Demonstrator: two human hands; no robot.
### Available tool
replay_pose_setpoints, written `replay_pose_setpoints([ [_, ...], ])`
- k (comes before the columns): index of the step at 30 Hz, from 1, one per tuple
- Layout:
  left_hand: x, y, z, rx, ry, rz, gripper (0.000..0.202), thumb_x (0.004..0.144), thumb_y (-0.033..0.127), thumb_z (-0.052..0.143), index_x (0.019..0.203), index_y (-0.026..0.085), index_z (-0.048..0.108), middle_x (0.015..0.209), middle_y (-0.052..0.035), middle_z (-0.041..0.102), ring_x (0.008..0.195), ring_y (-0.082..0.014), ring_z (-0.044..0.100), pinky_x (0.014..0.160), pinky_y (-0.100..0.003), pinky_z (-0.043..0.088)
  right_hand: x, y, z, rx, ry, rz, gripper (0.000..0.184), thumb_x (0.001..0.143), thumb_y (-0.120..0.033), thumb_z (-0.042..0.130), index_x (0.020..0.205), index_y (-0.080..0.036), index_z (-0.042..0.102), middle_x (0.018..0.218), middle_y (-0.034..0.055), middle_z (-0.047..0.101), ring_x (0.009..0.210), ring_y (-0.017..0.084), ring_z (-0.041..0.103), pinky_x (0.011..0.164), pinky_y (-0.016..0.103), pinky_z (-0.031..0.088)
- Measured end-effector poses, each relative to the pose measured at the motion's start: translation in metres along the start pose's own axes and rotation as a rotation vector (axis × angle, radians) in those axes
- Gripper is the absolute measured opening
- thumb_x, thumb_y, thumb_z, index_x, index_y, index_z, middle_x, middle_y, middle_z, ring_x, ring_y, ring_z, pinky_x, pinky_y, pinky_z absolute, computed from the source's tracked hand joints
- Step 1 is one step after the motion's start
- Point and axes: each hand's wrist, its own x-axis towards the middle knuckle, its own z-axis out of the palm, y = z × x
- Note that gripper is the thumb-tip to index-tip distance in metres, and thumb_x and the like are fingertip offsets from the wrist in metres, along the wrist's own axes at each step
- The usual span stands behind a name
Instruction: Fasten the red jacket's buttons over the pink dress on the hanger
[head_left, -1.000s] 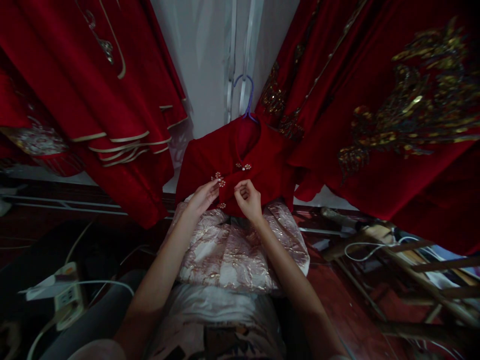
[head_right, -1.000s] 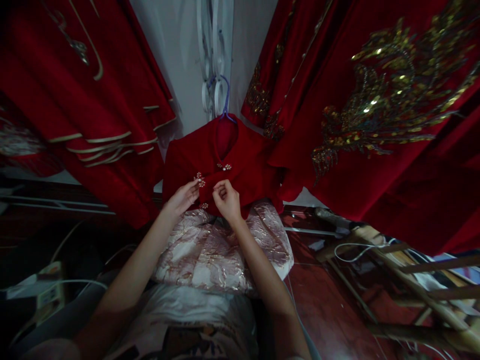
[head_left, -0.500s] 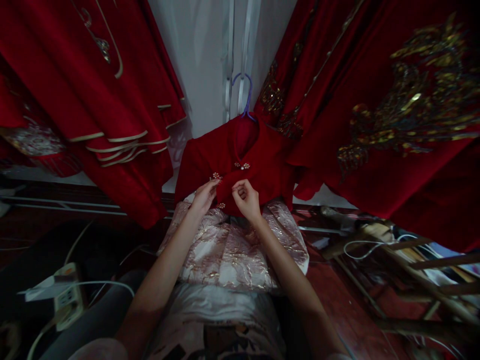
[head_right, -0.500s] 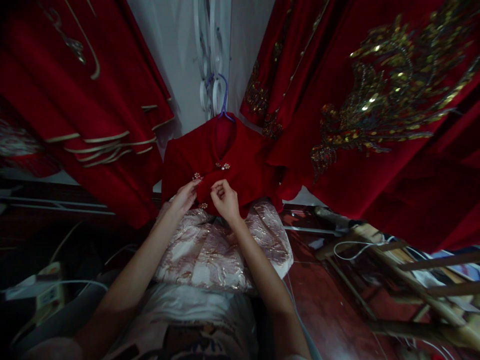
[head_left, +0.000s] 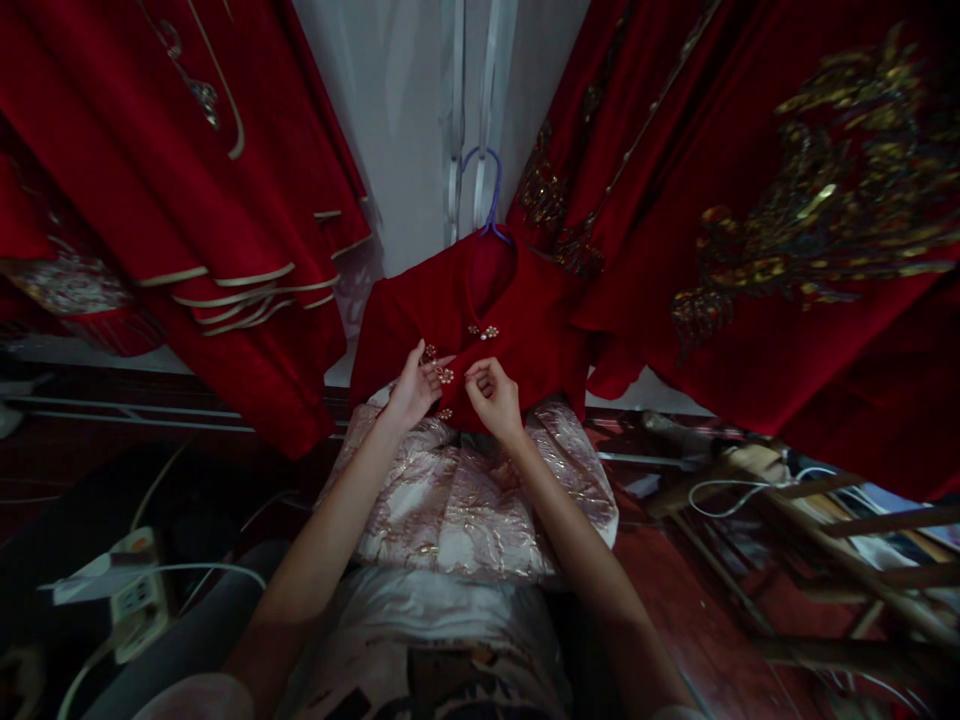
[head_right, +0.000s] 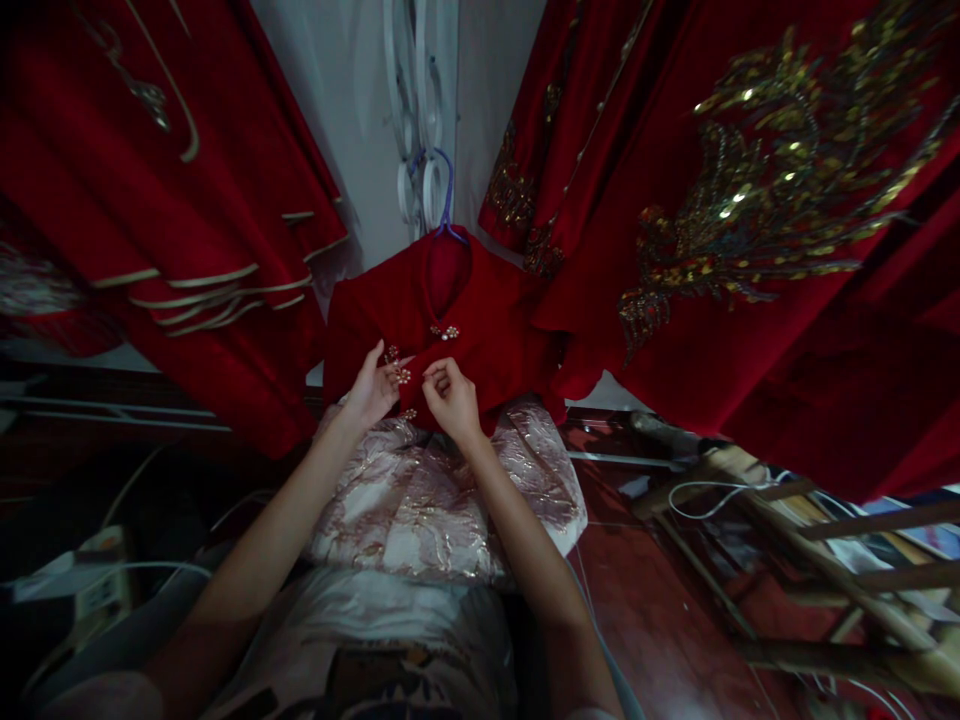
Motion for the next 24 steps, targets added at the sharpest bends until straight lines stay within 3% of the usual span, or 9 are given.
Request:
replay_pose_setpoints([
  [3,0.000,0.008,0.010,0.150,-0.113,0.046,0.066,0.081,0.070,0.041,0.096,0.014,0.070,0.089,-0.0112,0.069,0.067,-0.0158,0.062,0.056,-0.025,0.048,0.000,-0.001,-0.001,0.011,0.032,-0.013,0.007,0.082,-0.024,0.051,0.088,-0.021,0.053,0.072,-0.0027,0.058,0.057,0.009,0.052,0.053,0.020,0.042],
  [7,0.007,0.017,0.028,0.611,-0.029,0.527,0.035,0.083,0.042,0.057,0.110,0.021,0.066,0.095,-0.0055,0.064,0.073,-0.0126,0.058,0.067,-0.023,0.048,0.001,-0.006,-0.005,0.010,0.127,-0.021,0.006,0.082,-0.025,0.050,0.086,-0.021,0.051,0.074,-0.0023,0.057,0.058,0.009,0.052,0.054,0.020,0.042],
  [9,0.010,0.023,0.036,0.916,-0.002,0.742,0.033,0.084,0.033,0.057,0.115,0.023,0.064,0.099,-0.0056,0.060,0.080,-0.0142,0.057,0.076,-0.025,0.048,0.002,-0.008,-0.008,0.009,0.154,-0.021,0.005,0.082,-0.025,0.051,0.085,-0.021,0.051,0.073,-0.0023,0.057,0.058,0.009,0.051,0.054,0.020,0.041],
  [14,0.013,0.040,0.054,1.461,0.059,0.999,0.045,0.084,0.027,0.057,0.129,0.023,0.055,0.116,-0.0114,0.051,0.110,-0.0268,0.047,0.093,-0.040,0.044,0.004,-0.009,-0.013,0.019,0.170,-0.015,0.005,0.080,-0.024,0.051,0.084,-0.021,0.051,0.072,-0.0027,0.057,0.057,0.009,0.050,0.053,0.020,0.040],
  [16,0.016,0.046,0.060,1.552,0.055,1.059,0.042,0.082,0.025,0.060,0.123,0.019,0.058,0.124,-0.0147,0.047,0.119,-0.0320,0.042,0.100,-0.048,0.037,0.004,-0.008,-0.013,0.027,0.165,-0.025,0.004,0.080,-0.024,0.051,0.084,-0.021,0.051,0.072,-0.0029,0.057,0.056,0.009,0.050,0.052,0.020,0.040],
  [19,0.021,0.053,0.068,1.596,-0.051,1.120,0.031,0.078,0.023,0.065,0.108,0.017,0.065,0.135,-0.0155,0.043,0.128,-0.0370,0.035,0.110,-0.058,0.021,0.005,-0.008,-0.013,0.024,0.157,-0.027,0.004,0.081,-0.024,0.051,0.084,-0.022,0.051,0.072,-0.0029,0.056,0.056,0.009,0.050,0.052,0.020,0.040],
  [21,0.024,0.056,0.071,1.564,-0.112,1.140,0.030,0.074,0.021,0.068,0.104,0.017,0.066,0.136,-0.0145,0.044,0.131,-0.0380,0.033,0.113,-0.062,0.011,0.005,-0.008,-0.013,0.013,0.157,-0.021,0.004,0.080,-0.024,0.051,0.084,-0.022,0.051,0.072,-0.0028,0.056,0.055,0.009,0.049,0.052,0.020,0.040],
  [24,0.026,0.058,0.075,1.473,-0.107,1.138,0.033,0.070,0.020,0.071,0.102,0.016,0.066,0.133,-0.0142,0.046,0.132,-0.0389,0.031,0.113,-0.065,0.003,0.005,-0.008,-0.014,0.002,0.158,-0.021,0.004,0.080,-0.023,0.050,0.084,-0.021,0.051,0.072,-0.0027,0.057,0.056,0.009,0.049,0.052,0.020,0.040],
])
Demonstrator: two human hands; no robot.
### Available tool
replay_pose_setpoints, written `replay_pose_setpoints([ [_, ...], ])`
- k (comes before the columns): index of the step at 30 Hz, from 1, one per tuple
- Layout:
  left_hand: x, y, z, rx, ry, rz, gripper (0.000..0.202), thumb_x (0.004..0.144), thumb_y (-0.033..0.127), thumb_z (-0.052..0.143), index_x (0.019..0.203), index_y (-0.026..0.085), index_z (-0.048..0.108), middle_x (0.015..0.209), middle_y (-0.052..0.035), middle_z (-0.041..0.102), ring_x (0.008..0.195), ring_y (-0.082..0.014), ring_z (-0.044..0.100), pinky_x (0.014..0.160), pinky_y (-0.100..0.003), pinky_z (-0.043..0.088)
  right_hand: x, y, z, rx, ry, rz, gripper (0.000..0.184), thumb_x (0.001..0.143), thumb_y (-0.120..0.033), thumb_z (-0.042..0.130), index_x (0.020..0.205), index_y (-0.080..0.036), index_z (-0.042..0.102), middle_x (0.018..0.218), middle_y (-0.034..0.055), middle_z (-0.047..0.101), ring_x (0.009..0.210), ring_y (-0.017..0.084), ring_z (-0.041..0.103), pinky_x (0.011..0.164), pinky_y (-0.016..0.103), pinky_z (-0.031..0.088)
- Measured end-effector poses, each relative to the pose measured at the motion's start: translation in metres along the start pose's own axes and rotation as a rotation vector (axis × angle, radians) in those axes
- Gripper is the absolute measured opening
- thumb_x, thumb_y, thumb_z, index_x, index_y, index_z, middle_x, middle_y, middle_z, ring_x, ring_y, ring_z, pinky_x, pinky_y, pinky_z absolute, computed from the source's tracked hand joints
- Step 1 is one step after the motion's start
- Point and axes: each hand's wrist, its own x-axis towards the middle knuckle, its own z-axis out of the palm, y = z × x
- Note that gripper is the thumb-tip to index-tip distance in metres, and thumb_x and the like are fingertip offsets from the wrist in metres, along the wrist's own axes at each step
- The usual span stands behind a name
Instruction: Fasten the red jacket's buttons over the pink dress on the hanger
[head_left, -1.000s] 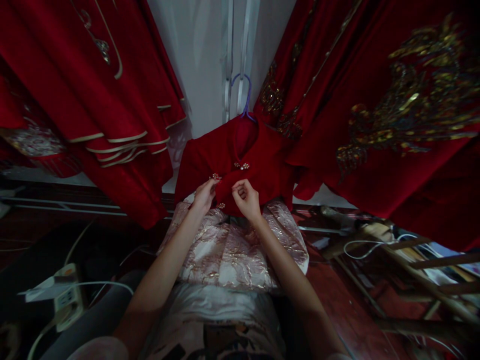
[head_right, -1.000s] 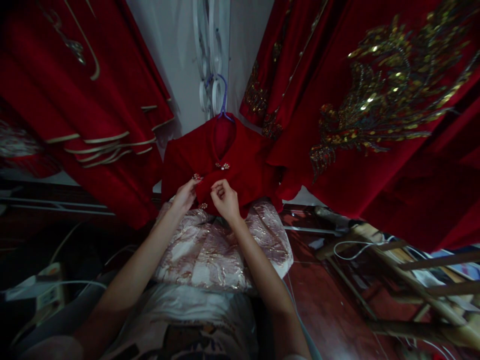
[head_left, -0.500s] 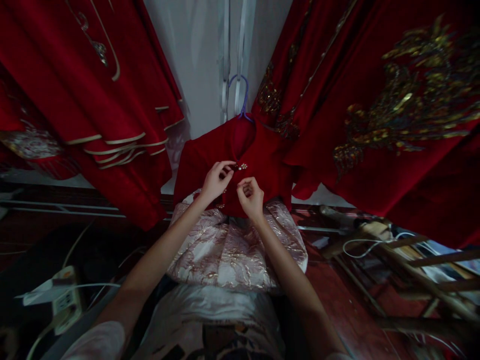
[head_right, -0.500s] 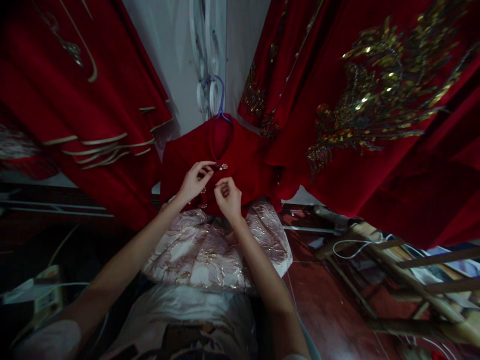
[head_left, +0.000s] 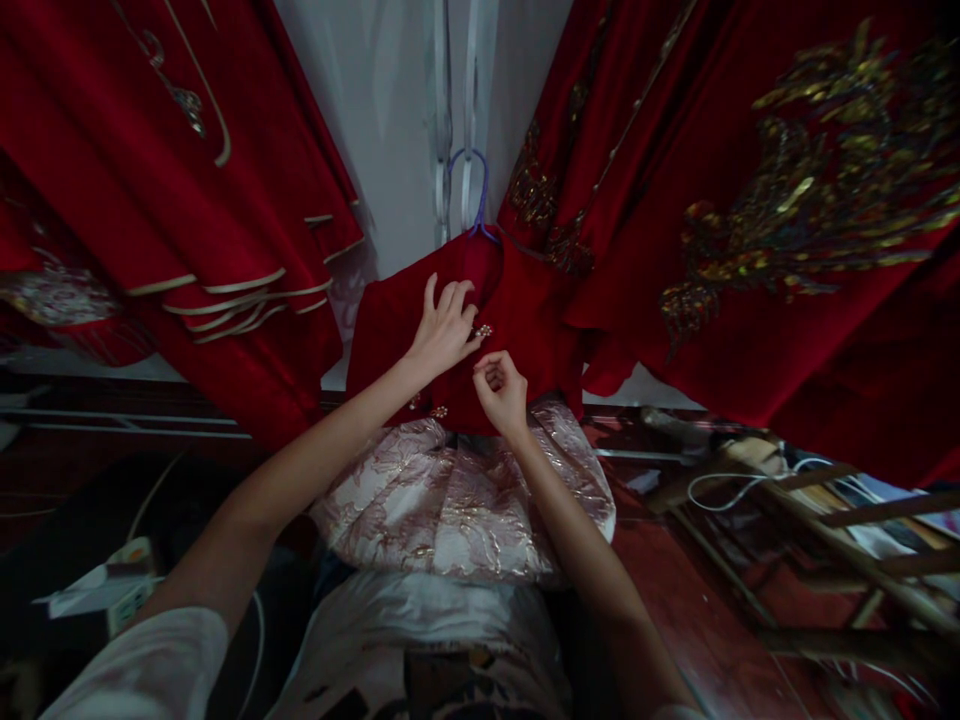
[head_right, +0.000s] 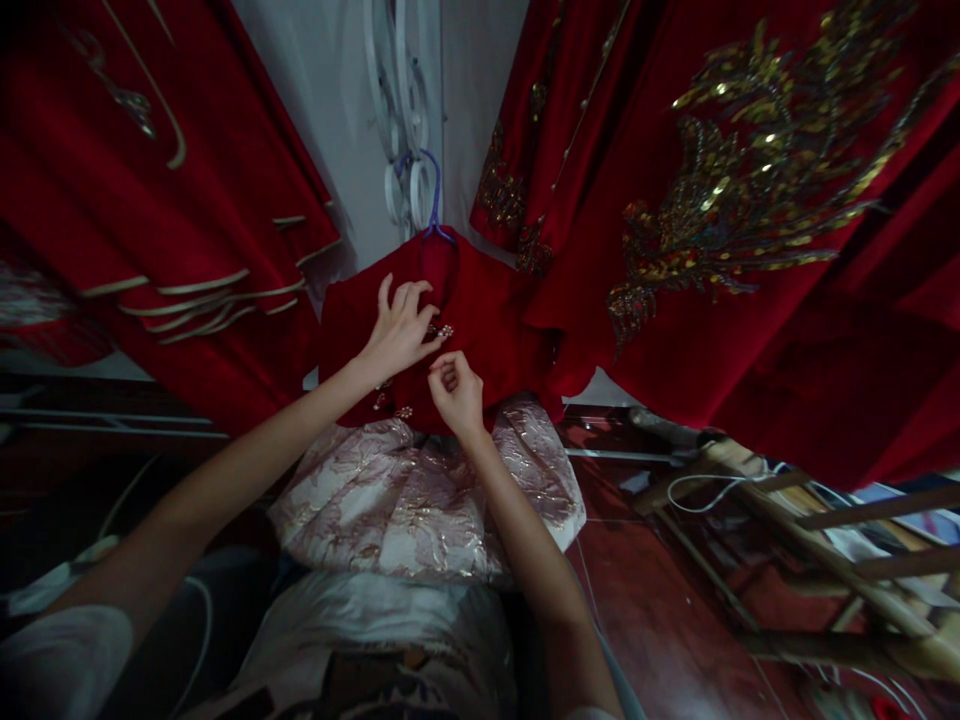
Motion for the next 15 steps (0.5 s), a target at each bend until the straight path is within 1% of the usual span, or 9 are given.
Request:
replay_pose_setpoints([
  [3,0.004,0.002,-0.002,-0.047,-0.019,0.002,0.029,0.068,0.018,0.071,0.096,0.016,0.067,0.131,-0.0127,0.047,0.132,-0.0377,0.031,0.114,-0.065,0.002,0.000,0.000,0.000,0.003,-0.007,-0.010,0.004,0.080,-0.023,0.050,0.084,-0.021,0.051,0.072,-0.0030,0.056,0.055,0.009,0.049,0.052,0.020,0.040],
  [6,0.008,0.005,-0.007,-0.082,-0.091,0.035,0.022,0.069,0.015,0.067,0.091,0.017,0.067,0.130,-0.0106,0.049,0.133,-0.0342,0.033,0.117,-0.061,0.002,0.000,0.000,-0.001,0.006,-0.007,-0.018,0.005,0.080,-0.022,0.050,0.084,-0.021,0.051,0.071,-0.0032,0.056,0.055,0.009,0.049,0.052,0.020,0.040],
  [8,0.010,0.004,-0.012,-0.152,-0.139,0.012,0.020,0.069,0.016,0.067,0.089,0.019,0.067,0.124,-0.0088,0.054,0.130,-0.0322,0.038,0.117,-0.060,0.002,0.001,0.000,0.000,0.003,-0.007,-0.010,0.005,0.079,-0.022,0.050,0.084,-0.021,0.051,0.072,-0.0031,0.056,0.056,0.009,0.049,0.053,0.020,0.040],
  [9,0.011,0.004,-0.013,-0.210,-0.164,-0.019,0.019,0.068,0.016,0.068,0.087,0.019,0.067,0.117,-0.0080,0.058,0.127,-0.0315,0.041,0.117,-0.060,0.002,0.001,0.000,0.000,0.004,-0.009,-0.004,0.005,0.079,-0.022,0.050,0.084,-0.021,0.051,0.072,-0.0031,0.056,0.056,0.009,0.050,0.053,0.020,0.040],
  [11,0.011,0.001,-0.014,-0.352,-0.195,-0.109,0.015,0.066,0.017,0.069,0.080,0.020,0.067,0.096,-0.0060,0.063,0.116,-0.0301,0.050,0.116,-0.060,0.004,0.000,0.001,0.000,0.010,-0.013,0.003,0.005,0.079,-0.023,0.050,0.083,-0.022,0.051,0.072,-0.0031,0.056,0.056,0.009,0.050,0.053,0.020,0.040],
  [13,0.012,-0.001,-0.013,-0.460,-0.197,-0.186,0.010,0.064,0.015,0.069,0.072,0.020,0.066,0.078,-0.0041,0.062,0.107,-0.0290,0.055,0.115,-0.060,0.006,0.000,0.001,0.001,0.012,-0.018,0.001,0.005,0.079,-0.023,0.050,0.084,-0.021,0.051,0.072,-0.0030,0.057,0.056,0.009,0.049,0.052,0.020,0.040],
  [15,0.013,-0.002,-0.011,-0.478,-0.197,-0.192,0.008,0.063,0.015,0.069,0.066,0.021,0.065,0.070,-0.0029,0.060,0.103,-0.0287,0.056,0.115,-0.059,0.008,0.000,0.000,0.001,0.006,-0.019,-0.003,0.005,0.079,-0.023,0.050,0.084,-0.021,0.051,0.073,-0.0026,0.058,0.055,0.009,0.049,0.052,0.020,0.040],
])
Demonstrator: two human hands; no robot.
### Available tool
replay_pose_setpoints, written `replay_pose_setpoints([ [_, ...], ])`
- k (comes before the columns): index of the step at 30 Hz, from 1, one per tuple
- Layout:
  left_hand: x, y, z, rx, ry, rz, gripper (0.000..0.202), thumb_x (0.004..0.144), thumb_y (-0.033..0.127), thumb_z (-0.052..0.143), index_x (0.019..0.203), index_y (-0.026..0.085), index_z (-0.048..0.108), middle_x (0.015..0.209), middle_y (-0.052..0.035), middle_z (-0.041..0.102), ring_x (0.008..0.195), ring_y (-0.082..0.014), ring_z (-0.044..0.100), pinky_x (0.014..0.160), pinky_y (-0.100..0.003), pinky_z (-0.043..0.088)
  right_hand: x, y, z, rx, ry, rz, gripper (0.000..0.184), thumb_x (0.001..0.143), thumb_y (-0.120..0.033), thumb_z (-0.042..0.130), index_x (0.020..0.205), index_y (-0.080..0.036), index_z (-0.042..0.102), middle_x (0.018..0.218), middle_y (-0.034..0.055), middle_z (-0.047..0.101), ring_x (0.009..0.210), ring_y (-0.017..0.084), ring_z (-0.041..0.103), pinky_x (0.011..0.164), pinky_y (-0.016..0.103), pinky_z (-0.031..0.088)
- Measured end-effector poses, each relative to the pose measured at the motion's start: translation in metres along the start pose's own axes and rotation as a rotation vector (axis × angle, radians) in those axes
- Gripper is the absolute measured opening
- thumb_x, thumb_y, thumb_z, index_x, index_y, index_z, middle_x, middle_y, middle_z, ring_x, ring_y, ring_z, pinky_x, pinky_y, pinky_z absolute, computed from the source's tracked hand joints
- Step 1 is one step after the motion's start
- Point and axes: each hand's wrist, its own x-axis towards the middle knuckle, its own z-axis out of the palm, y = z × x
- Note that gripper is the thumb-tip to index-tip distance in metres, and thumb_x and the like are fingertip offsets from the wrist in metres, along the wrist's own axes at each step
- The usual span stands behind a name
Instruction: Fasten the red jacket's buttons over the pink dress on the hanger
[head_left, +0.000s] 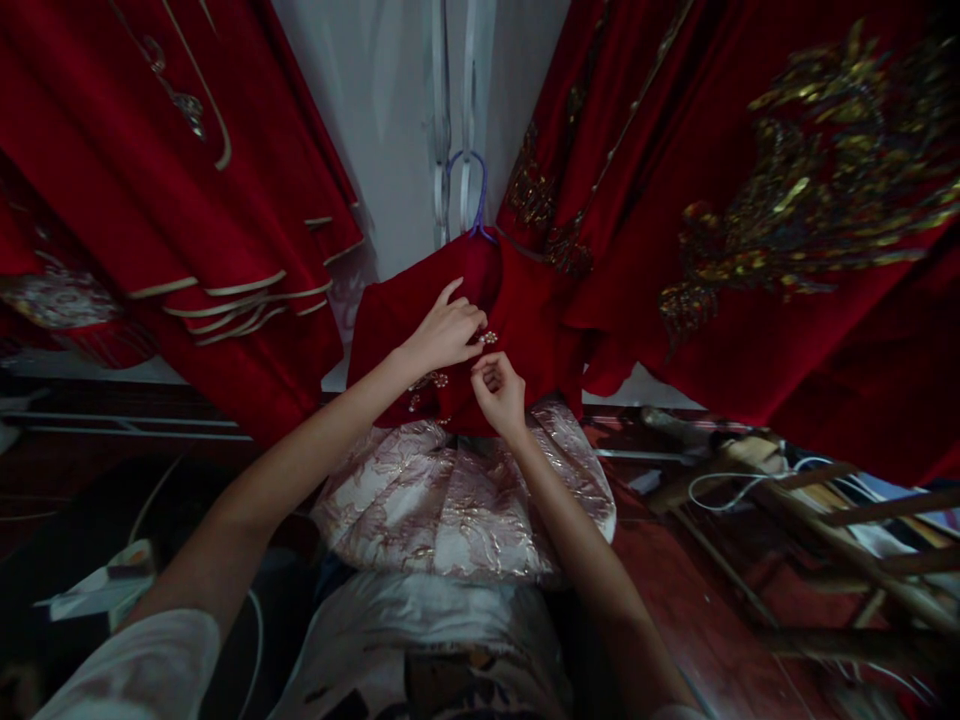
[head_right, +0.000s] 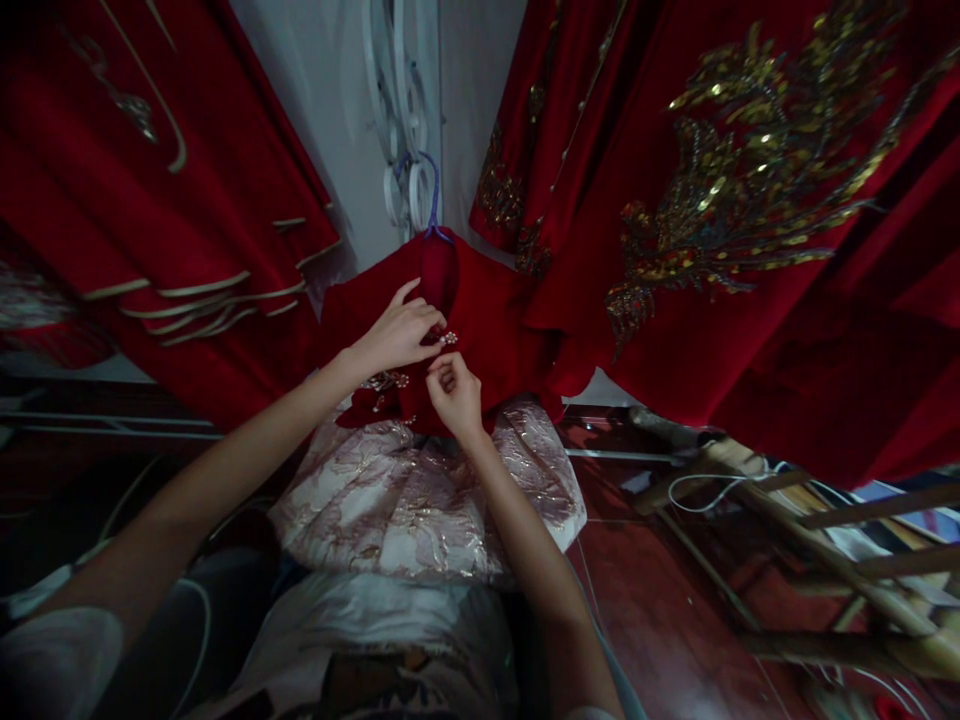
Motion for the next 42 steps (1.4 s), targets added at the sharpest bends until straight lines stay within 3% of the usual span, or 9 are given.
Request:
replay_pose_setpoints([
  [5,0.006,-0.004,0.001,0.063,-0.042,0.065,0.010,0.060,0.021,0.074,0.058,0.023,0.065,0.061,-0.0007,0.058,0.095,-0.0275,0.060,0.114,-0.056,0.013,0.000,-0.002,-0.001,-0.012,0.000,-0.006,0.005,0.080,-0.023,0.050,0.084,-0.021,0.051,0.073,-0.0024,0.058,0.055,0.009,0.049,0.051,0.020,0.039],
  [11,0.011,-0.010,-0.001,-0.187,0.052,-0.124,0.017,0.062,0.020,0.072,0.050,0.024,0.061,0.053,0.0001,0.057,0.087,-0.0262,0.062,0.111,-0.054,0.020,-0.001,0.000,0.000,0.005,-0.009,-0.006,0.004,0.080,-0.022,0.050,0.084,-0.021,0.051,0.073,-0.0028,0.057,0.055,0.009,0.049,0.052,0.020,0.039],
  [17,0.013,-0.002,-0.005,0.194,-0.169,0.080,0.020,0.059,0.009,0.068,0.048,0.022,0.057,0.052,0.0002,0.055,0.093,-0.0281,0.064,0.111,-0.055,0.016,-0.001,0.001,0.000,0.021,-0.009,-0.026,0.004,0.081,-0.021,0.051,0.084,-0.021,0.052,0.072,-0.0031,0.057,0.054,0.008,0.048,0.050,0.019,0.038],
  [23,0.014,0.004,-0.007,0.570,-0.216,0.232,0.010,0.067,0.015,0.061,0.060,0.018,0.066,0.059,-0.0011,0.062,0.083,-0.0231,0.066,0.112,-0.056,0.013,-0.001,0.001,0.000,0.000,-0.028,-0.007,0.005,0.080,-0.022,0.051,0.085,-0.021,0.052,0.072,-0.0033,0.057,0.055,0.008,0.050,0.051,0.019,0.039],
  [27,0.014,0.004,-0.008,0.815,-0.246,0.315,0.016,0.074,0.020,0.056,0.071,0.016,0.071,0.068,-0.0037,0.068,0.078,-0.0212,0.067,0.113,-0.057,0.013,-0.001,0.001,0.000,0.004,-0.039,0.006,0.005,0.080,-0.022,0.050,0.085,-0.021,0.051,0.073,-0.0030,0.057,0.056,0.008,0.050,0.051,0.019,0.039],
  [38,0.012,0.001,-0.013,0.912,-0.219,0.410,0.025,0.083,0.021,0.050,0.084,0.020,0.074,0.070,-0.0013,0.070,0.079,-0.0186,0.067,0.117,-0.056,0.002,-0.001,0.000,0.001,0.009,-0.029,0.006,0.005,0.080,-0.023,0.051,0.084,-0.021,0.053,0.070,-0.0034,0.057,0.054,0.008,0.049,0.051,0.020,0.039],
  [42,0.009,0.004,-0.016,0.926,-0.199,0.433,0.023,0.085,0.028,0.052,0.087,0.022,0.074,0.073,-0.0006,0.071,0.083,-0.0195,0.066,0.117,-0.055,0.001,-0.002,0.001,0.001,-0.014,-0.032,0.015,0.006,0.081,-0.024,0.050,0.085,-0.021,0.052,0.072,-0.0030,0.057,0.055,0.008,0.050,0.052,0.020,0.041],
])
